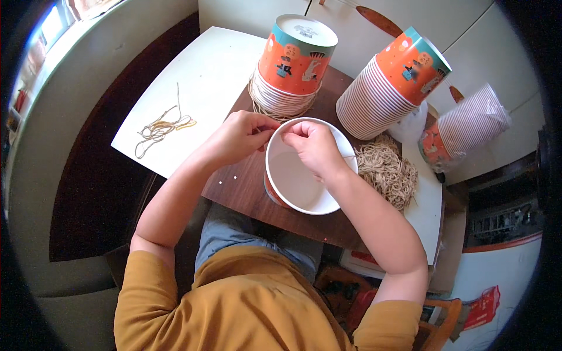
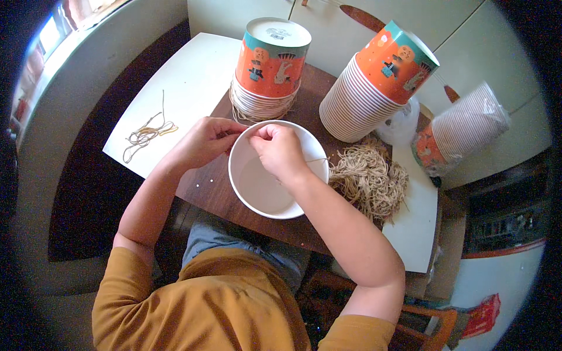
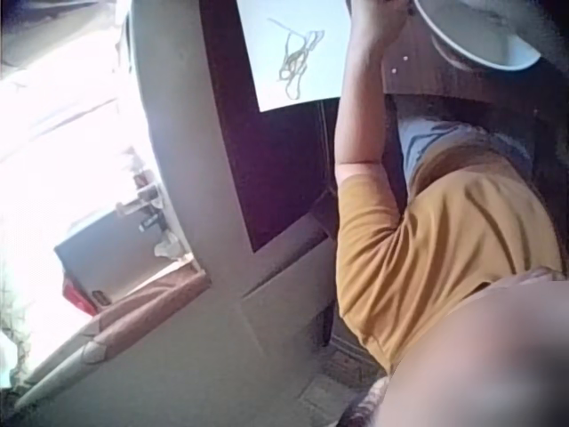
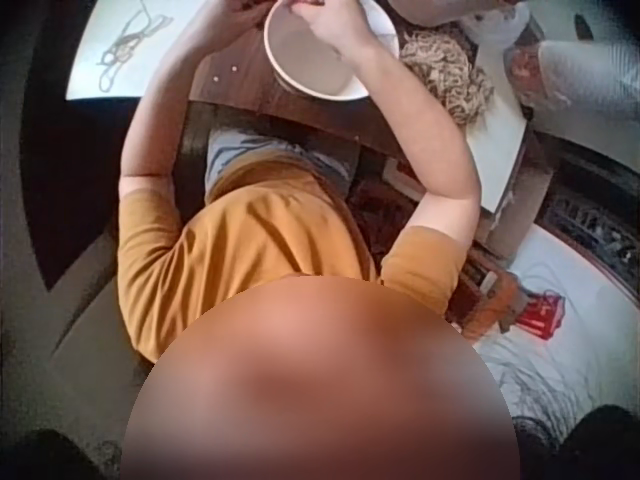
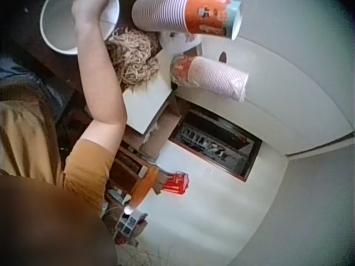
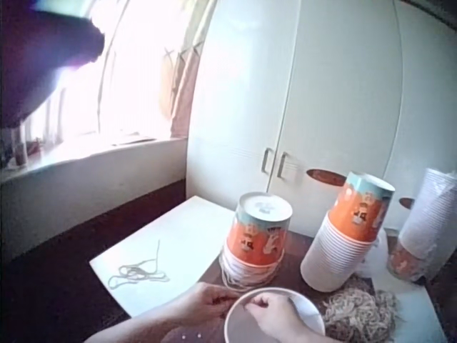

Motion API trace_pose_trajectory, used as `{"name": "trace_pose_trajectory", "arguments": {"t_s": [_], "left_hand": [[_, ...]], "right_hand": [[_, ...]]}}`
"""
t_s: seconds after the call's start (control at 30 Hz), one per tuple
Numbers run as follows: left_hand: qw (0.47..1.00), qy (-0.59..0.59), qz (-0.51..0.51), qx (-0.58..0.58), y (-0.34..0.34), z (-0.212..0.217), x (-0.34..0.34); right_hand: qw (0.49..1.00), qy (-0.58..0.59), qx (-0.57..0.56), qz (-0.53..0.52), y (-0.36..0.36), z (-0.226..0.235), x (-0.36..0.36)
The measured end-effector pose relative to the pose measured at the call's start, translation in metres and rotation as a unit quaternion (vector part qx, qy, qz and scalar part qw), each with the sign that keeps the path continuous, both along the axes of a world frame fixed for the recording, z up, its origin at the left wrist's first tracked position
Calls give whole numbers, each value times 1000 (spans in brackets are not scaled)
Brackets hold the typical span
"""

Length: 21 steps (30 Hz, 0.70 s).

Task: Attaching thin strings to the rims of paper cups.

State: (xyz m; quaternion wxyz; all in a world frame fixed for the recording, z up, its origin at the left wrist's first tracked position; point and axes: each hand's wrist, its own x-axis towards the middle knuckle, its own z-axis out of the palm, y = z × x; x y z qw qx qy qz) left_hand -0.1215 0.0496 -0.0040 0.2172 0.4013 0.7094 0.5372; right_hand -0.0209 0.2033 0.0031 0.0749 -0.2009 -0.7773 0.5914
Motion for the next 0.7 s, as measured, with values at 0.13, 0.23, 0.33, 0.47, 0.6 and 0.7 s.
{"name": "trace_pose_trajectory", "arguments": {"t_s": [0.13, 0.23, 0.33, 0.47, 0.6, 0.7], "left_hand": [[1000, 22, -9, 16, -1, 0, 1], [995, 96, 11, -20, -2, 11, 10], [966, 257, 18, -11, -4, 6, 20], [964, 257, 57, -39, -13, 10, 39], [977, 196, 71, -35, -23, 13, 52], [985, 166, 52, -16, -28, 12, 62]], "right_hand": [[1000, -10, 11, 1, -4, 1, -3], [999, -30, 0, 13, -1, 3, 0], [995, -88, -3, 54, 2, 13, 6], [967, -192, 63, 156, 0, 60, 32], [936, -137, 263, 191, -16, 95, 95], [863, -54, 467, 185, -34, 80, 117]]}}
